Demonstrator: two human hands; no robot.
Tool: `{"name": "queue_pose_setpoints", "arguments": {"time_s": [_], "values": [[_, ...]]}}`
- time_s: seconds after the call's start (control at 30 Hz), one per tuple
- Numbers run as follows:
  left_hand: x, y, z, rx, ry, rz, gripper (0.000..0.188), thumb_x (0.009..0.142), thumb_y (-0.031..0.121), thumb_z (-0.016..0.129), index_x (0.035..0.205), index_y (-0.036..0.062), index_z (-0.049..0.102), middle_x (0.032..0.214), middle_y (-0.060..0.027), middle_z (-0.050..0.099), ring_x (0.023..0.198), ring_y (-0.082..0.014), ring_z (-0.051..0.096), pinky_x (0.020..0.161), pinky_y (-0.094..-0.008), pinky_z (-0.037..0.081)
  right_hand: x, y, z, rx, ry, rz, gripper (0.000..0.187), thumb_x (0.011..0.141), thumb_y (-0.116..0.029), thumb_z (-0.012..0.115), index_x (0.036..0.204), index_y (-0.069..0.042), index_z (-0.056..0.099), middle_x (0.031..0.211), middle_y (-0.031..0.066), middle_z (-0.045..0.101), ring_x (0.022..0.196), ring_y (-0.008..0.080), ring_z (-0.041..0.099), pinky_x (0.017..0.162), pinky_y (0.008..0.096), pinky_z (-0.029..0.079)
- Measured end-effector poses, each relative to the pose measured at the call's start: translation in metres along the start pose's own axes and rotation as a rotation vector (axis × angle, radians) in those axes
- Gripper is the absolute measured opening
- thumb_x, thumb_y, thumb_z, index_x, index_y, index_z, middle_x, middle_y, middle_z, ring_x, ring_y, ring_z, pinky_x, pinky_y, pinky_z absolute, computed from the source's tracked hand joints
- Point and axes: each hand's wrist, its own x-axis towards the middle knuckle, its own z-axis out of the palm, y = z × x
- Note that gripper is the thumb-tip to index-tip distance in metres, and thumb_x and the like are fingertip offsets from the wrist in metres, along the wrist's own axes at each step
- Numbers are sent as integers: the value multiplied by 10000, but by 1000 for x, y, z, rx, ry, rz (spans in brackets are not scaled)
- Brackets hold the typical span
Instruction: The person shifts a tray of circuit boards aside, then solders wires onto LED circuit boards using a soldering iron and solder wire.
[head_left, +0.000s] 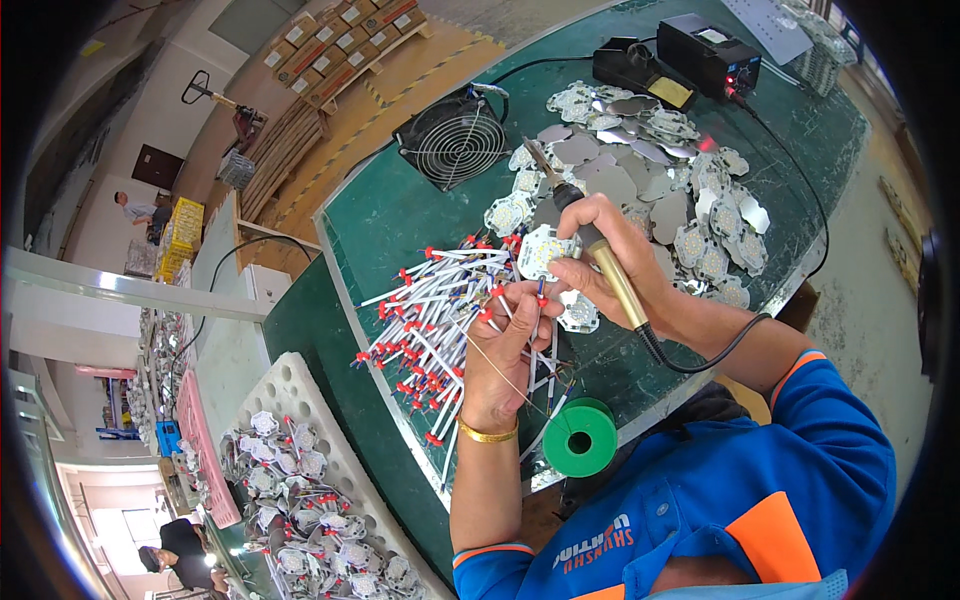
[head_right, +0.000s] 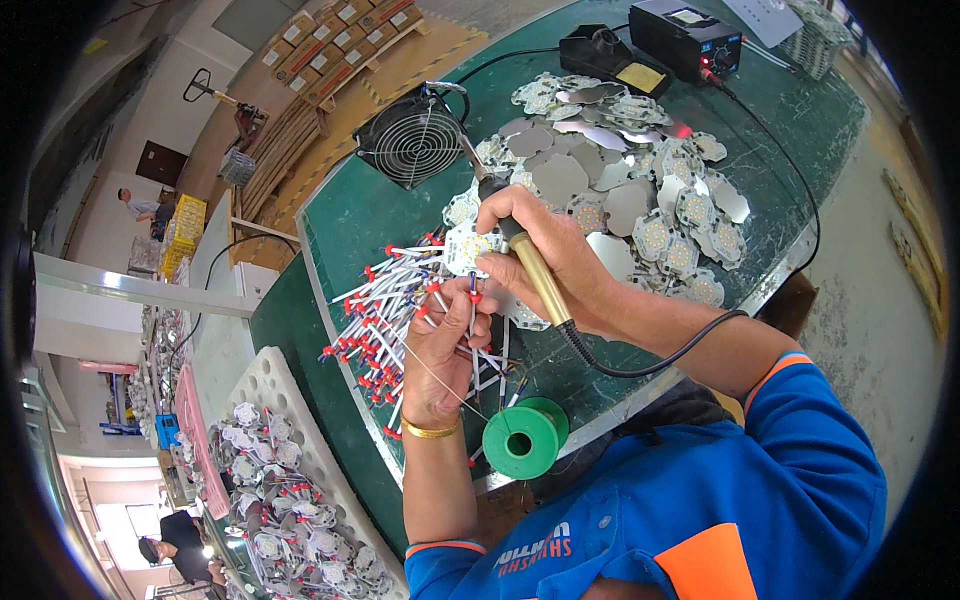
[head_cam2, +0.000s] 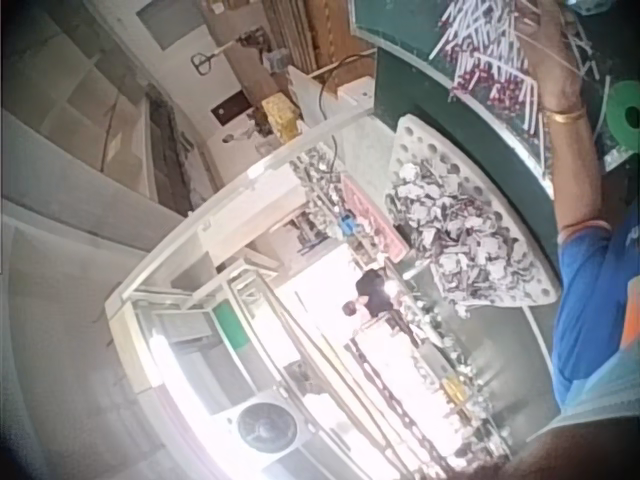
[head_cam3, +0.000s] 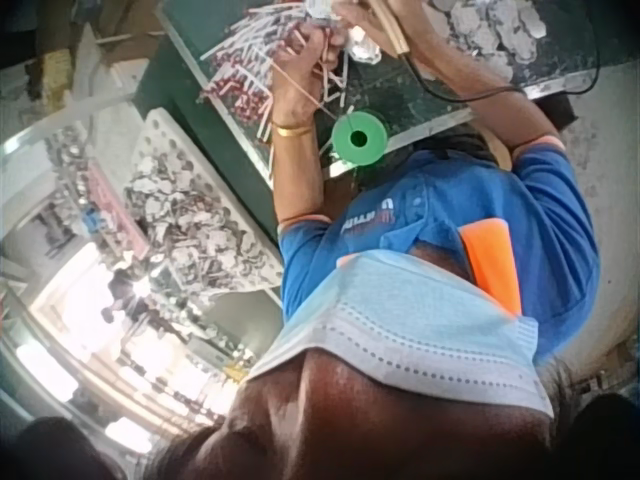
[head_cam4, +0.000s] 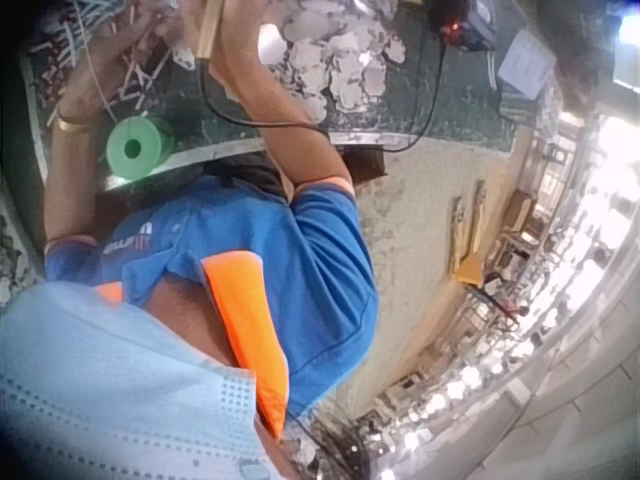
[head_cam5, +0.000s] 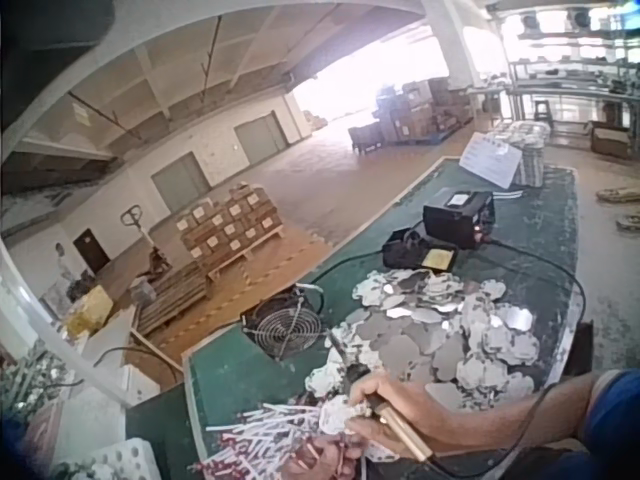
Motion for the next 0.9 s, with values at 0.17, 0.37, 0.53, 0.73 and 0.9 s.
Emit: {"name": "queue_pose_setpoints", "arguments": {"time_s": [0.17,0.37,0.53,0.73,0.9], "values": [[-1,2,-1,17,-44,0,229,878,200,567,999,6,576,806,-67,622,630,-86,483,569,-214,371,1,1,1,17,43,7,326,753,-52,666,974,-73,428,839,39,506,554,103,456,527,241,397],[-2,2,2,26,-26,-3,234,877,202,569,993,0,579,798,-64,621,625,-84,475,567,-214,367,1,0,-1,25,7,42,345,740,-64,683,973,-72,429,826,33,482,573,87,452,534,244,401],[0,-3,-2,-102,-26,-46,196,883,187,558,977,15,570,786,-59,610,625,-78,468,540,-204,363,2,-1,0,21,24,5,349,738,-73,690,969,-72,429,816,26,469,593,78,447,533,238,397],[1,-7,-2,-339,-93,-134,181,886,178,548,986,27,552,794,-33,565,623,-76,438,531,-185,353,-3,-2,4,298,28,316,338,748,-165,706,921,-69,432,831,26,429,670,85,432,558,220,379],[3,-11,-2,-460,-96,-199,170,886,173,547,984,34,550,792,-16,542,615,-52,418,513,-163,337,-5,-1,5,66,90,88,336,739,-159,716,913,-71,443,803,33,442,627,112,417,571,247,382]]}}
